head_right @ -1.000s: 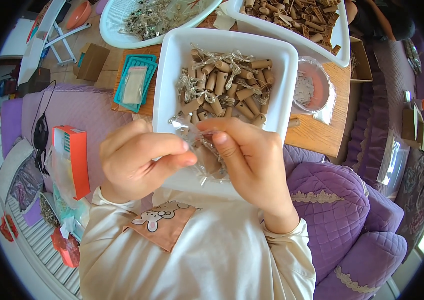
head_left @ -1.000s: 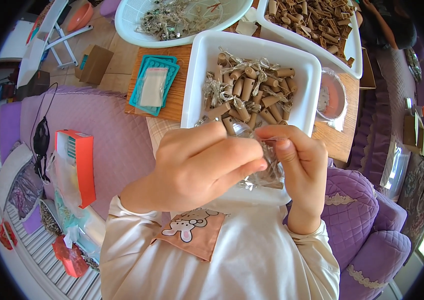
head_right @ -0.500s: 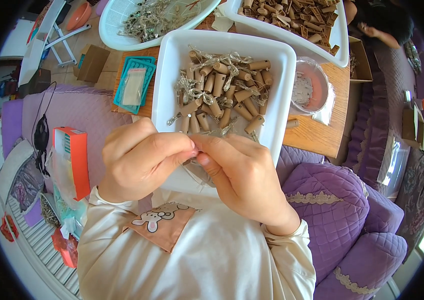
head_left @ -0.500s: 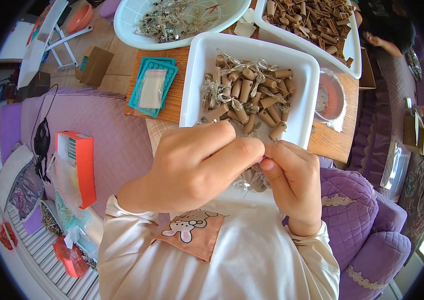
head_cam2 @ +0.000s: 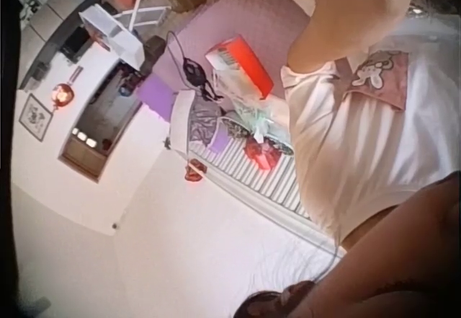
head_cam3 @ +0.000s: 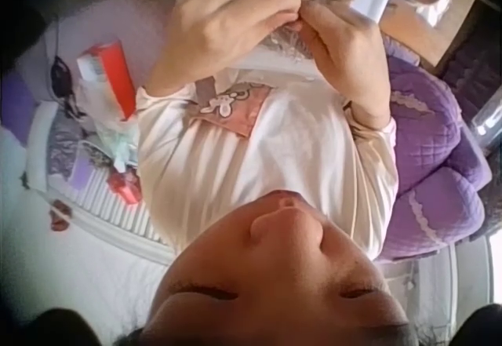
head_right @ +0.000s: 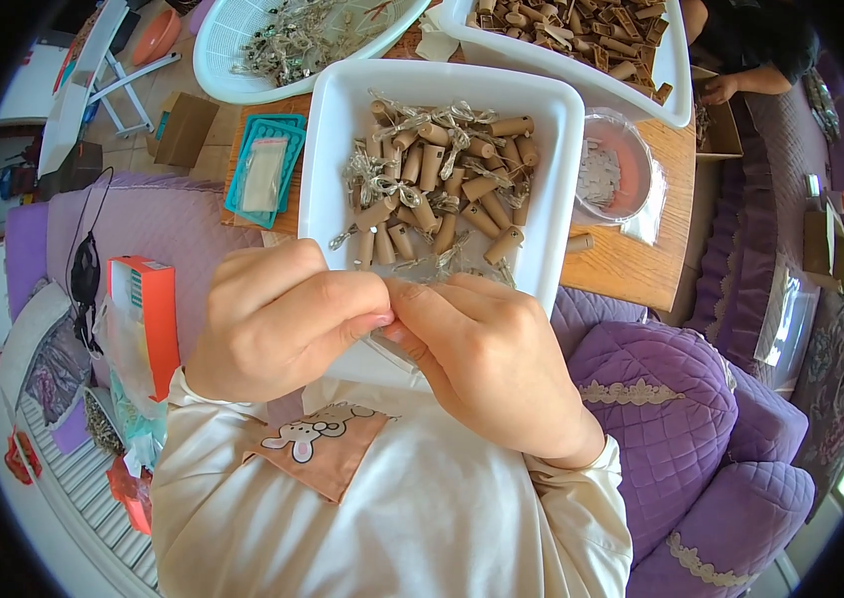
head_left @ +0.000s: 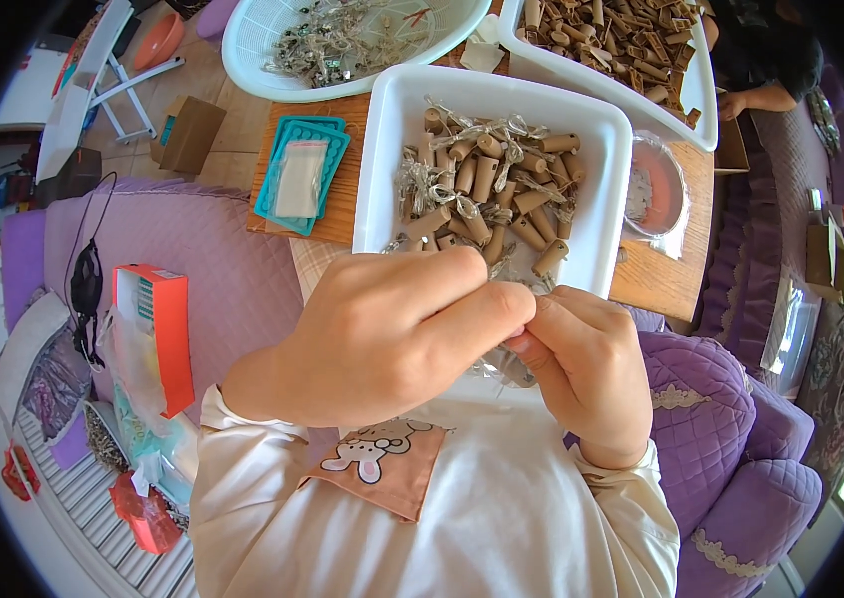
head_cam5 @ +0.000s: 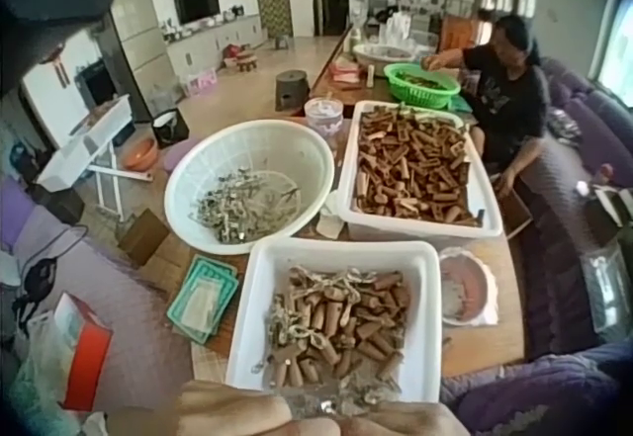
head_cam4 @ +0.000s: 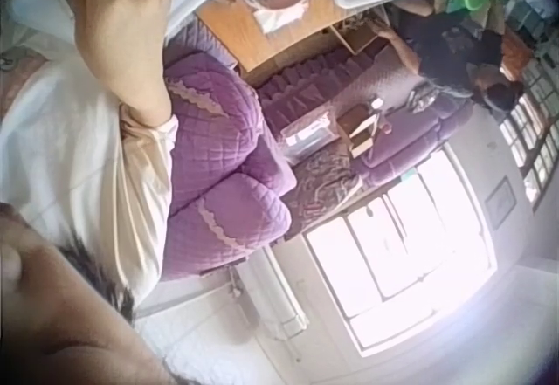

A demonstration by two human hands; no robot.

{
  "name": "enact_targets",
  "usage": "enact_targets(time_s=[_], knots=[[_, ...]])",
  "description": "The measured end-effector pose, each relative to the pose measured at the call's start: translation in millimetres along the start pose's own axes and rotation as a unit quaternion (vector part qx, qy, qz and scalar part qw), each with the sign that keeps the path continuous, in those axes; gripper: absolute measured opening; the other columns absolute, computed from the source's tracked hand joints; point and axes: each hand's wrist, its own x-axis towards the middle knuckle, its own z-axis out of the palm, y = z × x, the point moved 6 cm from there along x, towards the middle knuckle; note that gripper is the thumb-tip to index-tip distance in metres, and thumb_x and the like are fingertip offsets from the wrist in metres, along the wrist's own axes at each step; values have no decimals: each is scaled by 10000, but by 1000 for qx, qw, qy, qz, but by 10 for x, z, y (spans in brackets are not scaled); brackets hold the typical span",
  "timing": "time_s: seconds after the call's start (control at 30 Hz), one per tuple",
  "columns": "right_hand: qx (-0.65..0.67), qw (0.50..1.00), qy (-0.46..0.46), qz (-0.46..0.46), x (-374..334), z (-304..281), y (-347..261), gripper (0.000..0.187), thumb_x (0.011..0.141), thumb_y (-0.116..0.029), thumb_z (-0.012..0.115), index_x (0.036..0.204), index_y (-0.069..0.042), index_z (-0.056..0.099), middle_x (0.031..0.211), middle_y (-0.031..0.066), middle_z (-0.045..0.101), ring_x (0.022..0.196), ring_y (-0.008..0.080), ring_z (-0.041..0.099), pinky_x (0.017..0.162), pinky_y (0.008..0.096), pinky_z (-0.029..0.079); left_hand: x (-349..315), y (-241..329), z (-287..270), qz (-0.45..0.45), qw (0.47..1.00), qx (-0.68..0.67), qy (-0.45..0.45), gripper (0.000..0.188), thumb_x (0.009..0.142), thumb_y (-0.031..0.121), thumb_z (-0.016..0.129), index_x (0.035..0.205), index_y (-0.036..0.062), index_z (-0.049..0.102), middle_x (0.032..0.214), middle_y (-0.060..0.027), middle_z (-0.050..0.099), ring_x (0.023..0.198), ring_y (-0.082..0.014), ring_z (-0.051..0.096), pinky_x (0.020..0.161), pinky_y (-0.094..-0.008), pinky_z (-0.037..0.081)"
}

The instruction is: The person packages small brown cylindrical parts into small clear plastic bags by hand.

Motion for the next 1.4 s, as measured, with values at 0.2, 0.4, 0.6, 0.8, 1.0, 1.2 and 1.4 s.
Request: enact_targets(time_s=[0.2, 0.4, 0.6, 0.8, 1.0, 1.2, 1.4], knots=[[55, 998, -22, 31, -38, 4, 51, 62, 717, -24, 603, 745, -13, 548, 595, 108, 521, 543, 280, 512, 485, 356, 404, 4, 55, 87, 21, 997, 56, -42, 164, 611, 77, 599, 753, 68, 517, 598, -3, 322, 448, -91, 447, 359, -225, 360], [156, 982, -61, 86, -45, 17, 94, 40, 767, -37, 558, 748, -3, 549, 596, 132, 515, 543, 306, 500, 490, 358, 395, -46, 108, 99, 66, 995, 80, -9, 163, 615, 62, 607, 753, 71, 521, 593, 5, 322, 443, -91, 423, 361, -227, 351], [234, 954, -70, 173, -85, 46, 153, 103, 826, -81, 522, 813, 7, 572, 630, 111, 559, 523, 219, 528, 485, 306, 401, -96, 86, 87, 119, 989, 84, -22, 182, 579, 56, 607, 741, 65, 523, 581, 8, 308, 429, -106, 404, 358, -237, 335], [350, 908, 144, 180, -195, -246, 396, 250, 908, -136, 426, 865, 57, 577, 754, 76, 617, 677, 116, 585, 626, 219, 459, -251, -99, 27, 84, 995, 34, -37, 204, 580, 34, 651, 737, 74, 527, 560, 14, 351, 424, -111, 405, 359, -243, 314], [298, 934, 97, 169, -113, -60, 278, 218, 900, -123, 441, 928, 35, 587, 723, 65, 619, 659, 94, 562, 598, 204, 436, -41, -87, -169, 42, 997, -45, 55, 248, 587, 120, 747, 766, 73, 582, 524, 19, 408, 383, -116, 373, 350, -250, 278], [233, 960, 26, 154, -67, 5, 129, 162, 847, -67, 498, 937, 41, 579, 725, 140, 591, 641, 230, 565, 589, 288, 438, 32, 1, -104, 76, 995, 24, 67, 208, 578, 114, 691, 761, 92, 593, 542, 13, 343, 407, -104, 384, 343, -244, 295], [186, 974, -34, 122, -56, 59, 86, 118, 815, -41, 523, 891, 35, 570, 697, 153, 568, 633, 296, 548, 574, 325, 429, 31, -11, -102, 65, 996, 25, 51, 164, 592, 95, 620, 740, 91, 550, 557, 7, 279, 435, -94, 404, 346, -235, 333]])
